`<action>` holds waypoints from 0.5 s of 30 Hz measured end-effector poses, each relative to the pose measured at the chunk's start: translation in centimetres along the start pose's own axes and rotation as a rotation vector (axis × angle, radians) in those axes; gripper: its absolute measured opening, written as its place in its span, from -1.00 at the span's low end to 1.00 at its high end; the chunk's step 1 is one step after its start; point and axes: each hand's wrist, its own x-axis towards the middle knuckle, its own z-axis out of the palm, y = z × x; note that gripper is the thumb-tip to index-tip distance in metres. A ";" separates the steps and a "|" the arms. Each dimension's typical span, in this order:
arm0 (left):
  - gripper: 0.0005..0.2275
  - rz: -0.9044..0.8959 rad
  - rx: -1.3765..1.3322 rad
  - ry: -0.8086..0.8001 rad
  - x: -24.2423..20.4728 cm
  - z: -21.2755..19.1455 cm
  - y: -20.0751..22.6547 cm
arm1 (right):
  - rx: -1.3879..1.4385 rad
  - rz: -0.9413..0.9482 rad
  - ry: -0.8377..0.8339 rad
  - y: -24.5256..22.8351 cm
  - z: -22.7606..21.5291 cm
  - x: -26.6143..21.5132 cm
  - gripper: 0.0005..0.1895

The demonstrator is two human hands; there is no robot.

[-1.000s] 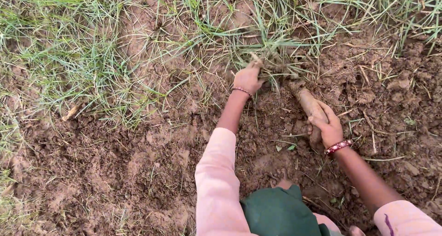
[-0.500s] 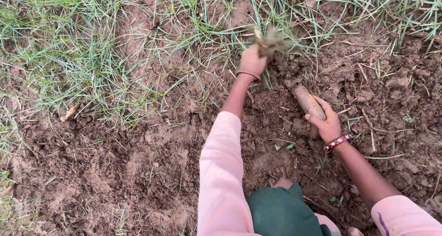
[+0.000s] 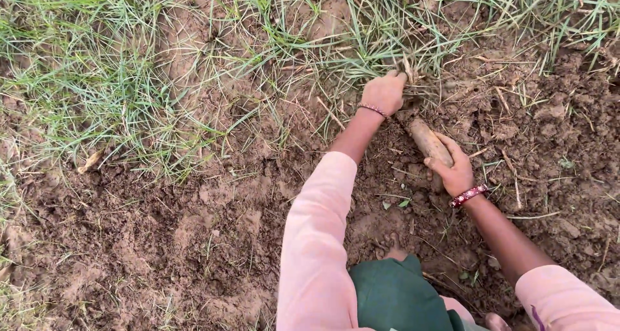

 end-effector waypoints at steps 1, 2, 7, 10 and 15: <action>-0.76 -0.001 0.041 0.046 0.5 0.3 0.2 | 0.002 -0.011 -0.005 0.2 0.0 0.2 -0.29; -0.76 -0.002 0.043 0.052 1.5 0.5 -0.6 | 0.001 -0.017 -0.008 0.8 -0.1 0.8 -0.29; -0.76 0.002 -0.216 -0.193 3.6 -0.8 -3.0 | -0.137 -0.096 0.009 1.0 -1.0 0.5 -0.31; -0.55 -0.384 -1.447 -0.009 -2.2 -8.6 -5.0 | -0.257 0.186 0.001 -8.3 -0.3 -1.9 -0.24; -0.49 -0.212 -1.562 0.063 -6.3 -9.4 -8.1 | -0.650 0.080 -0.100 -8.6 -1.6 -3.2 -0.06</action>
